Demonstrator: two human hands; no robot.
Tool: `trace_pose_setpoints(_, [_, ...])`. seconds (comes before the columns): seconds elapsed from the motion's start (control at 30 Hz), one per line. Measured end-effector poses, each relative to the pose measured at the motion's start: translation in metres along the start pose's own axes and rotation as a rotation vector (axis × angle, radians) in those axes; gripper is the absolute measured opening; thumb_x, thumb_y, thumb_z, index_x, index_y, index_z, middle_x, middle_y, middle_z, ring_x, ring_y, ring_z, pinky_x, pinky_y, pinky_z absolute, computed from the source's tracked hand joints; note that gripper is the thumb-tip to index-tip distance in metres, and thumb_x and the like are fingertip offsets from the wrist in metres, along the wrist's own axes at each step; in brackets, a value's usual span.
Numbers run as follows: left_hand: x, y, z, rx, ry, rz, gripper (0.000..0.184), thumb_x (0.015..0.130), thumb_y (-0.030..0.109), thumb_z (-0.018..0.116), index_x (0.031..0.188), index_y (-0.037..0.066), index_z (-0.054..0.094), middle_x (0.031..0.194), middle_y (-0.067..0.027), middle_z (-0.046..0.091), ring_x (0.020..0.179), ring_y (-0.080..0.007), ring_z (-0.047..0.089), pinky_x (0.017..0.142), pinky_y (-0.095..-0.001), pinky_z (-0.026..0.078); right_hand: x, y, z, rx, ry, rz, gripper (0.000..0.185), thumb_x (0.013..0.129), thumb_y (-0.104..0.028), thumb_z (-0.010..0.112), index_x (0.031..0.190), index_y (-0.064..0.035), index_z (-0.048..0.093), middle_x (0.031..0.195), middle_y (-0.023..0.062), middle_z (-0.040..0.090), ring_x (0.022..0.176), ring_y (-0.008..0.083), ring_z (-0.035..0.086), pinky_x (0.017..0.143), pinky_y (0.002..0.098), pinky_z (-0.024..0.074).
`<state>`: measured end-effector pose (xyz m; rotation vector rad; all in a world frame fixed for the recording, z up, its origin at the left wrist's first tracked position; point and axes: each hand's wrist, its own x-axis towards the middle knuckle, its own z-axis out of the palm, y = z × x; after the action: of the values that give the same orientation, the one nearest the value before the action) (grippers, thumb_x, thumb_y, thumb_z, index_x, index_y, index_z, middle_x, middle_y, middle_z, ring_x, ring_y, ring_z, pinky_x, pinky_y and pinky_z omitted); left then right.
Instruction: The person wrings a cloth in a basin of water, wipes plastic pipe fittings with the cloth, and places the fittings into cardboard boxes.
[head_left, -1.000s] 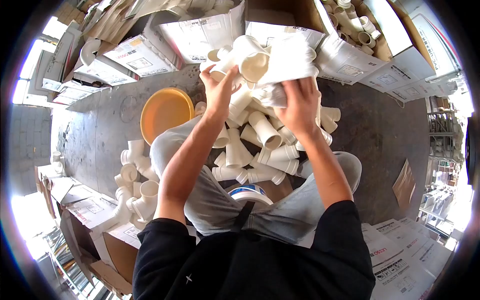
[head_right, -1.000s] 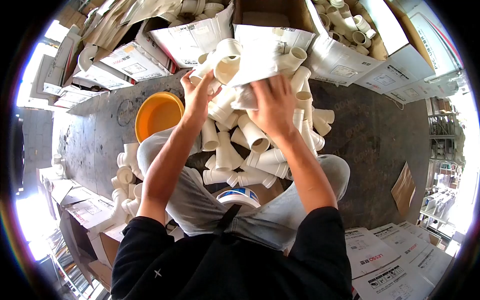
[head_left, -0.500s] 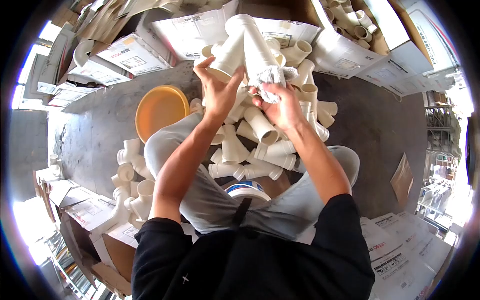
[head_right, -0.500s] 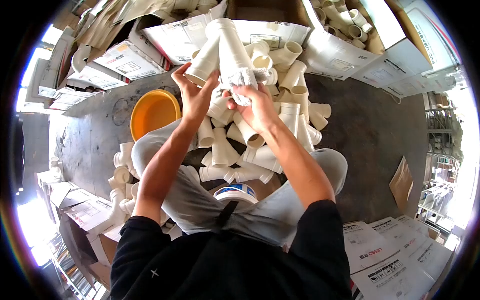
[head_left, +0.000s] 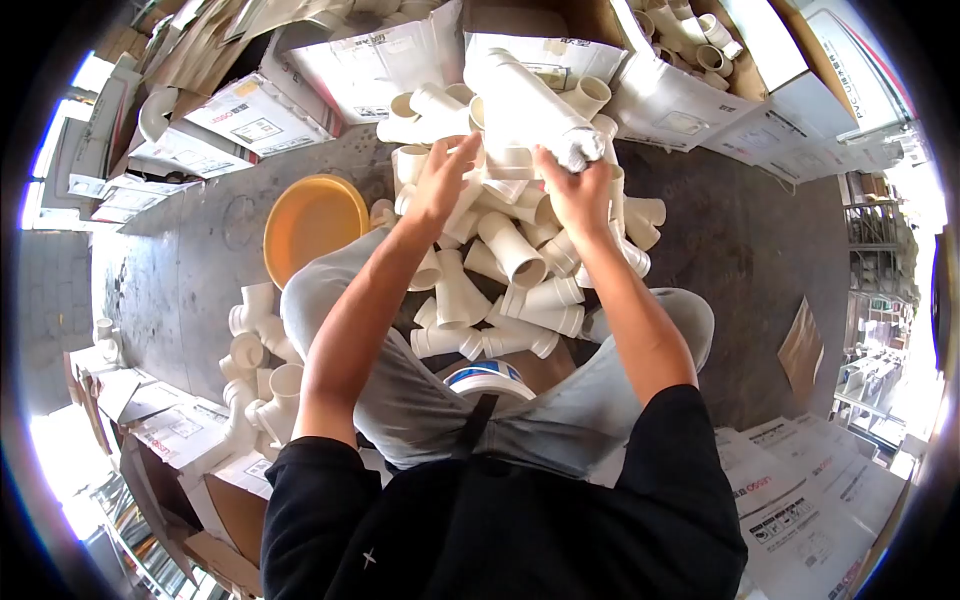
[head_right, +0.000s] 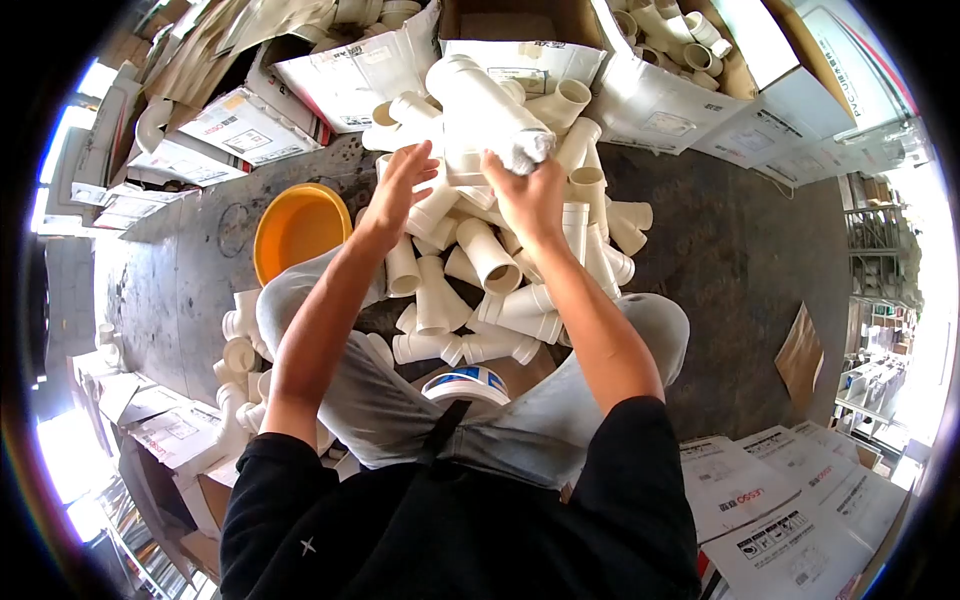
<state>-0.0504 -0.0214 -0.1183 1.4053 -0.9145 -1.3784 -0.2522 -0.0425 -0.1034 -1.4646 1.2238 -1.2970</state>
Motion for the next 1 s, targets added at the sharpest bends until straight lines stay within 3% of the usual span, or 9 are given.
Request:
trace_pose_setpoints(0.13, [0.005,0.012,-0.015,-0.335,-0.105,-0.23,0.089,0.094,0.07,0.059,0.145,-0.002,0.046,0.13,-0.0226,0.058,0.111,-0.0322,0.062,0.098,-0.0438,0.052,-0.01,-0.011,-0.01,-0.648,-0.131,-0.71,0.022,0.069,-0.019,0.084,0.088,-0.012,0.076,0.084,0.0076,0.072,0.074,0.0234,0.072,0.061,0.0387,0.0579])
trace_pose_setpoints(0.27, [-0.005,0.011,-0.007,-0.657,-0.258,-0.312,0.073,0.096,0.061,0.064,0.138,0.002,0.054,0.121,-0.0153,0.07,0.106,-0.0248,0.071,0.095,-0.0426,0.058,-0.023,-0.012,-0.005,-0.801,-0.439,-0.986,0.008,0.069,-0.012,0.075,0.076,-0.011,0.07,0.087,0.0065,0.067,0.083,0.0227,0.071,0.064,0.0373,0.0588])
trace_pose_setpoints(0.33, [-0.005,0.008,-0.006,-0.678,-0.145,-0.3,0.063,0.097,0.044,0.07,0.141,0.004,0.051,0.124,-0.0152,0.067,0.108,-0.028,0.069,0.096,-0.0423,0.056,-0.033,-0.009,0.011,-0.838,-0.397,-0.867,0.009,0.072,-0.01,0.071,0.081,-0.0106,0.069,0.088,0.0073,0.068,0.088,0.0242,0.072,0.066,0.0387,0.06])
trace_pose_setpoints(0.47, [0.004,-0.008,-0.001,-0.736,-0.061,-0.174,0.068,0.095,0.044,0.073,0.141,0.0,0.05,0.124,-0.0169,0.068,0.108,-0.0291,0.069,0.099,-0.0445,0.056,-0.045,-0.011,0.032,-0.571,-0.349,-0.37,0.023,0.082,-0.008,0.071,0.105,-0.0067,0.067,0.088,0.0091,0.072,0.076,0.0274,0.073,0.065,0.0385,0.0596])
trace_pose_setpoints(0.6, [0.0,-0.01,0.003,-0.724,-0.024,0.038,0.054,0.098,0.032,0.073,0.136,-0.001,0.052,0.122,-0.0151,0.066,0.111,-0.0263,0.068,0.097,-0.0424,0.056,-0.033,-0.006,0.037,0.685,-0.371,0.616,0.028,0.089,-0.021,0.079,0.107,-0.0056,0.064,0.084,0.007,0.067,0.061,0.0169,0.063,0.05,0.0289,0.0467])
trace_pose_setpoints(0.67, [-0.003,0.0,0.006,-0.612,-0.002,0.224,0.049,0.098,0.026,0.073,0.134,-0.001,0.053,0.12,-0.014,0.066,0.112,-0.0246,0.067,0.096,-0.0412,0.057,-0.028,-0.006,0.034,0.897,-0.355,0.696,0.04,0.087,-0.028,0.084,0.114,-0.008,0.061,0.087,0.0013,0.064,0.062,0.0111,0.058,0.05,0.0245,0.0412])
trace_pose_setpoints(0.8, [0.002,0.004,0.008,-0.419,0.243,0.318,0.082,0.086,0.01,0.084,0.14,-0.003,0.023,0.128,-0.0203,0.052,0.118,-0.0291,0.06,0.1,-0.0378,0.055,-0.022,-0.016,0.036,0.779,-0.182,0.758,0.042,0.095,-0.046,0.071,0.12,-0.0125,0.062,0.092,-0.0004,0.062,0.072,0.0101,0.058,0.054,0.0261,0.0384])
trace_pose_setpoints(0.83, [0.001,0.007,0.009,-0.359,0.249,0.368,0.088,0.084,0.012,0.086,0.141,-0.002,0.02,0.128,-0.0215,0.05,0.12,-0.0285,0.058,0.101,-0.0382,0.054,-0.021,-0.011,0.034,0.674,-0.175,0.714,0.046,0.093,-0.057,0.066,0.122,-0.0226,0.058,0.099,-0.0068,0.065,0.081,0.0093,0.06,0.059,0.0257,0.037])
trace_pose_setpoints(1.0, [0.0,0.015,-0.006,-0.21,0.193,0.369,0.076,0.087,0.009,0.081,0.143,0.001,0.03,0.125,-0.0202,0.06,0.111,-0.0272,0.066,0.092,-0.0402,0.059,-0.01,0.011,0.017,0.713,0.08,0.6,0.046,0.098,-0.054,0.061,0.119,-0.013,0.06,0.099,0.0003,0.067,0.081,0.0123,0.063,0.061,0.0286,0.0459])
